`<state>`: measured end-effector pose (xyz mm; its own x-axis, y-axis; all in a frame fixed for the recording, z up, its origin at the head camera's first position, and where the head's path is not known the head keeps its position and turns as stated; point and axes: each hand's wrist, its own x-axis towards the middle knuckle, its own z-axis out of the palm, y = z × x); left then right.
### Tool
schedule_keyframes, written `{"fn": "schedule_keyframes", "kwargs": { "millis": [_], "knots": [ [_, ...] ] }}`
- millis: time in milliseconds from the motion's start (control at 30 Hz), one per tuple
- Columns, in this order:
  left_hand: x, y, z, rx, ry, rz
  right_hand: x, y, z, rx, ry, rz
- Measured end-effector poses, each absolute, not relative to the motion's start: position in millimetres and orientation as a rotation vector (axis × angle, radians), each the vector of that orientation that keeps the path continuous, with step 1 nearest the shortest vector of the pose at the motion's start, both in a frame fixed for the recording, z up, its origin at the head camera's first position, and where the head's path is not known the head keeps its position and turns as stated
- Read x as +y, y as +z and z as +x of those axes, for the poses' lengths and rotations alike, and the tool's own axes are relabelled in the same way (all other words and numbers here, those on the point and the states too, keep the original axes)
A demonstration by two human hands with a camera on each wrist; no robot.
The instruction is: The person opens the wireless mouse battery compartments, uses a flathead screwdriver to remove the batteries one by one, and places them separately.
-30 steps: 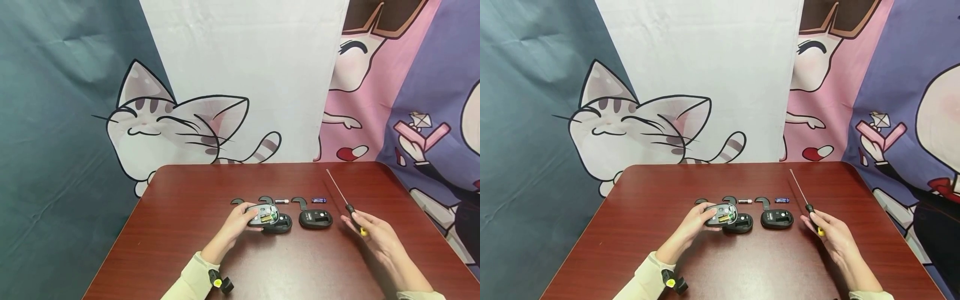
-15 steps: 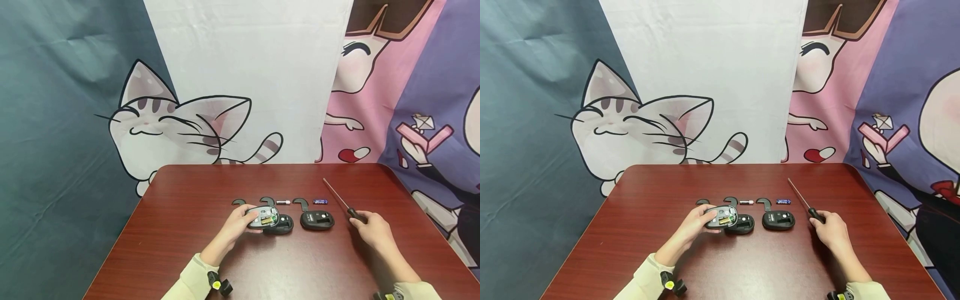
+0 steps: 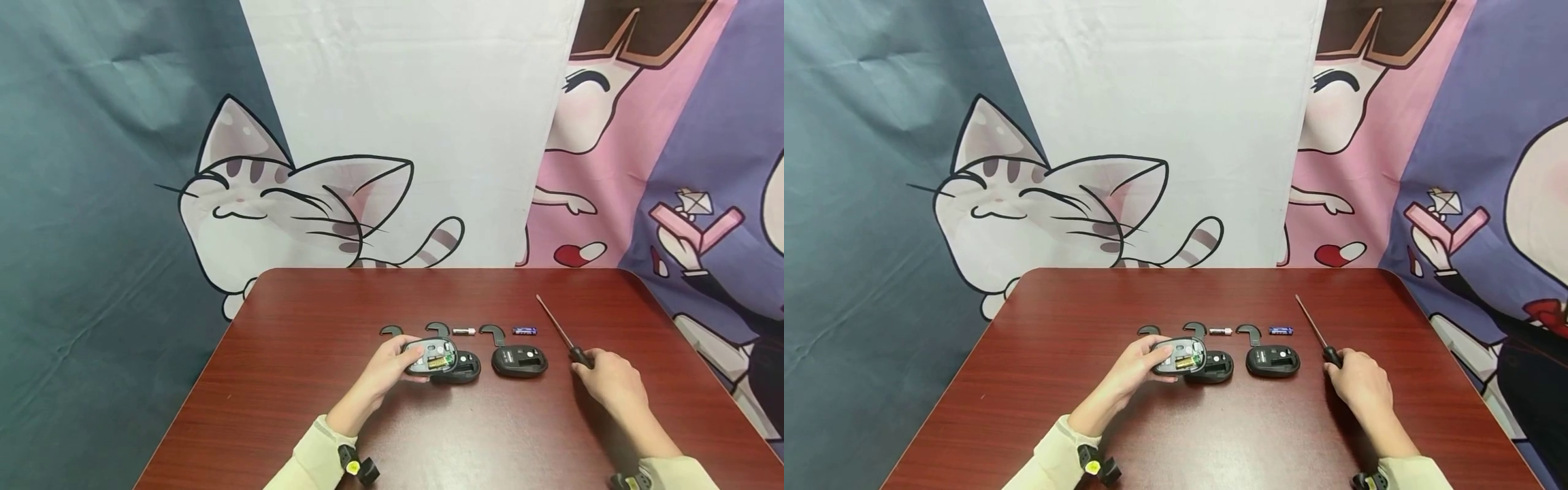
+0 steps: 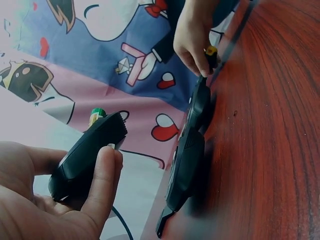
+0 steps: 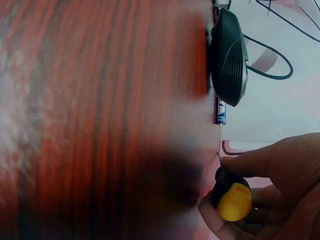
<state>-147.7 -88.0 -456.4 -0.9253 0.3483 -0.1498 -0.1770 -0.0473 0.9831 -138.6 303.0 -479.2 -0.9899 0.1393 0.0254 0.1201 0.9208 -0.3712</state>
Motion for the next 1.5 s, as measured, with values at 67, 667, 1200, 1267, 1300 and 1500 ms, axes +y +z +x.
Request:
{"fn": "schedule_keyframes", "kwargs": {
  "millis": [67,667,1200,1267,1300,1500],
  "knots": [
    [-88,-456,-147,1.877,2.038,0.190,303,-478,-138,-3.046,0.568,-0.214],
    [-89,-452,-144,1.837,2.036,0.224,303,-472,-143,-3.225,0.528,-0.301],
    [-93,-452,-143,1.834,2.036,0.239,286,-465,-128,-2.861,0.589,-0.110],
    [-94,-452,-142,1.840,2.030,0.233,280,-462,-124,-2.816,0.615,-0.067],
    [-94,-451,-142,1.844,2.026,0.233,277,-461,-123,-2.799,0.635,-0.046],
    [-94,-448,-139,1.862,2.007,0.238,258,-452,-116,-2.719,0.767,0.109]
  ]
}}
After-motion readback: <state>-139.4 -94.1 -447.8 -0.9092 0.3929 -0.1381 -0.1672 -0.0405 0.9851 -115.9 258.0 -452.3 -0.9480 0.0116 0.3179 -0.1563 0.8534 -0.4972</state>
